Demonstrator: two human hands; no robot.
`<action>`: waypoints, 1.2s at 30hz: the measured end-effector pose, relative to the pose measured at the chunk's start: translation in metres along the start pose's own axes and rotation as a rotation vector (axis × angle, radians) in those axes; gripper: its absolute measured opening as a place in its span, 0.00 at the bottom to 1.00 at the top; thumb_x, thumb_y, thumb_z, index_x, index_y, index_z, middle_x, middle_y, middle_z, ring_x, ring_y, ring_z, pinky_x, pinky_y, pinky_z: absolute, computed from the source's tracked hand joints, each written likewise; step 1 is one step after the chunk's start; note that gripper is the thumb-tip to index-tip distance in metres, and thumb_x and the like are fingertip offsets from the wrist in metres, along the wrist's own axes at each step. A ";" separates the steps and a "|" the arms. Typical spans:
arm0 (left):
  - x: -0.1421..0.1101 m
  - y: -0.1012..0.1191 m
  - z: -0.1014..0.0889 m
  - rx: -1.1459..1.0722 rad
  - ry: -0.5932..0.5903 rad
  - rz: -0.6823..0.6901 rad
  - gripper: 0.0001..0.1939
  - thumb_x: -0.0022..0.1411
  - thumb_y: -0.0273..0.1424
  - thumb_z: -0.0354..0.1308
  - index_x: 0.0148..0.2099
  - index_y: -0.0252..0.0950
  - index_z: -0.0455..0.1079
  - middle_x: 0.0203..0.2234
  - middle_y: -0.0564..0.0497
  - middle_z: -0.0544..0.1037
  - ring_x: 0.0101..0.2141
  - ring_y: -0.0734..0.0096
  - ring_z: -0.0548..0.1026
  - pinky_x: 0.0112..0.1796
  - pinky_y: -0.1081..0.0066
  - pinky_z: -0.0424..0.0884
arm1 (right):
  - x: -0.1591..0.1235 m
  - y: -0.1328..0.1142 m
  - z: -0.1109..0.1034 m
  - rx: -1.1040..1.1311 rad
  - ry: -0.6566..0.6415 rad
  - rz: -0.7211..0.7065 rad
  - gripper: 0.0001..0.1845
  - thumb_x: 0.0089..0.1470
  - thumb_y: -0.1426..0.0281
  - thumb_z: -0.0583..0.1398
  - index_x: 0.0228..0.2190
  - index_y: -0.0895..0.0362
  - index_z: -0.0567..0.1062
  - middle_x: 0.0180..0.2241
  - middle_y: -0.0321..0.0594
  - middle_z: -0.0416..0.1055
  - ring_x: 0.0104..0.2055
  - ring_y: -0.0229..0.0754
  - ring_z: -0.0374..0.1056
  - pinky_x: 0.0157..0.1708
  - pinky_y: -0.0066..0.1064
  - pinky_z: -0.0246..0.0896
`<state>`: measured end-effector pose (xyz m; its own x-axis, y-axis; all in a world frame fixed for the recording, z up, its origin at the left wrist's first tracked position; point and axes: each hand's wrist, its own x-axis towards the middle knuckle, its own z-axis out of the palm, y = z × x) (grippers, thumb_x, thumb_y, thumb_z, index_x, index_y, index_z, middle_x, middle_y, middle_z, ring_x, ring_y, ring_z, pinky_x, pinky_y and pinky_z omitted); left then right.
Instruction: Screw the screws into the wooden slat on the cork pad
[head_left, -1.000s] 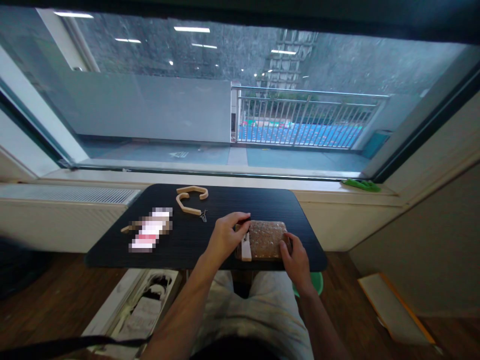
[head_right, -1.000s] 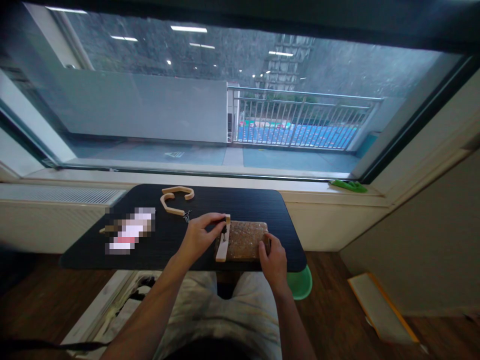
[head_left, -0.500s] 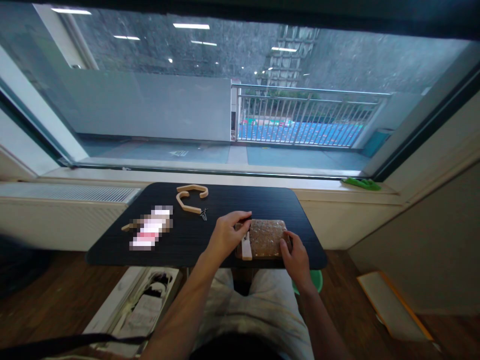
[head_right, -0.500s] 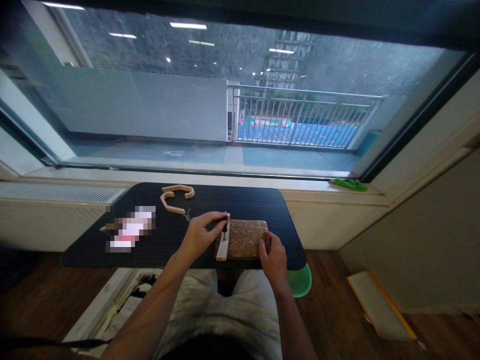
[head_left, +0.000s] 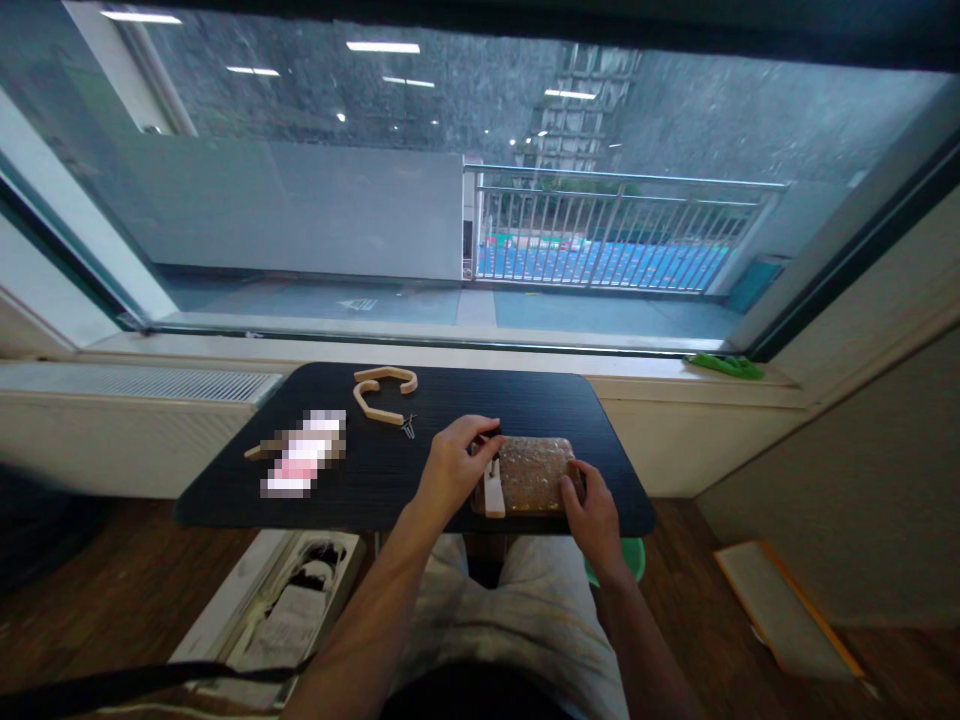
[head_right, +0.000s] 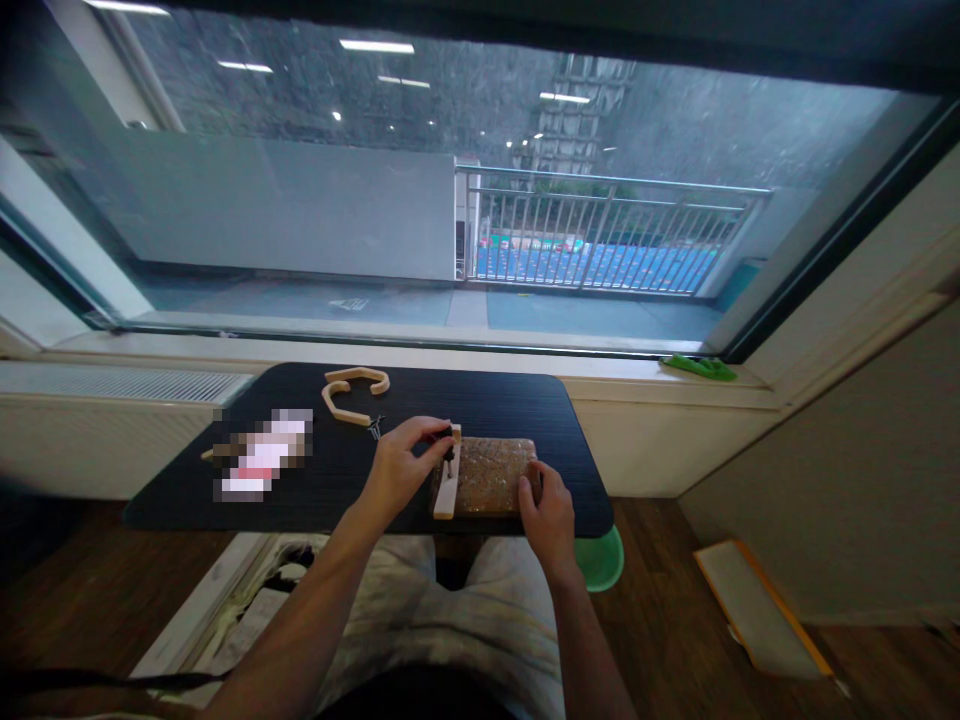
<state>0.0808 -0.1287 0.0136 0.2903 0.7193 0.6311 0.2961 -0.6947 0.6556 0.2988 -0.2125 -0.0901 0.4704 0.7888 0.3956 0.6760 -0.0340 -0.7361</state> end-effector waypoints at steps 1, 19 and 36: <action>0.000 0.000 0.000 0.004 0.006 0.006 0.07 0.61 0.26 0.61 0.43 0.35 0.76 0.35 0.48 0.82 0.33 0.70 0.79 0.38 0.69 0.78 | 0.000 0.000 0.000 -0.001 -0.004 0.001 0.23 0.57 0.56 0.53 0.46 0.59 0.73 0.46 0.52 0.75 0.47 0.53 0.70 0.49 0.46 0.63; 0.002 0.004 -0.002 0.008 -0.044 0.010 0.10 0.60 0.23 0.58 0.43 0.36 0.76 0.37 0.48 0.83 0.37 0.68 0.81 0.41 0.69 0.79 | -0.001 0.001 0.000 -0.011 -0.001 -0.006 0.23 0.58 0.57 0.53 0.47 0.59 0.73 0.45 0.52 0.75 0.46 0.53 0.70 0.48 0.46 0.63; 0.002 0.006 -0.003 0.017 -0.062 0.009 0.13 0.59 0.22 0.56 0.44 0.36 0.76 0.39 0.48 0.83 0.39 0.67 0.81 0.44 0.69 0.78 | 0.000 -0.001 0.000 -0.013 -0.005 0.009 0.23 0.57 0.56 0.53 0.47 0.58 0.73 0.46 0.52 0.75 0.46 0.54 0.70 0.48 0.47 0.63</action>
<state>0.0806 -0.1320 0.0198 0.3482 0.7120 0.6097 0.3084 -0.7012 0.6428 0.2983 -0.2130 -0.0894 0.4737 0.7917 0.3857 0.6787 -0.0491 -0.7328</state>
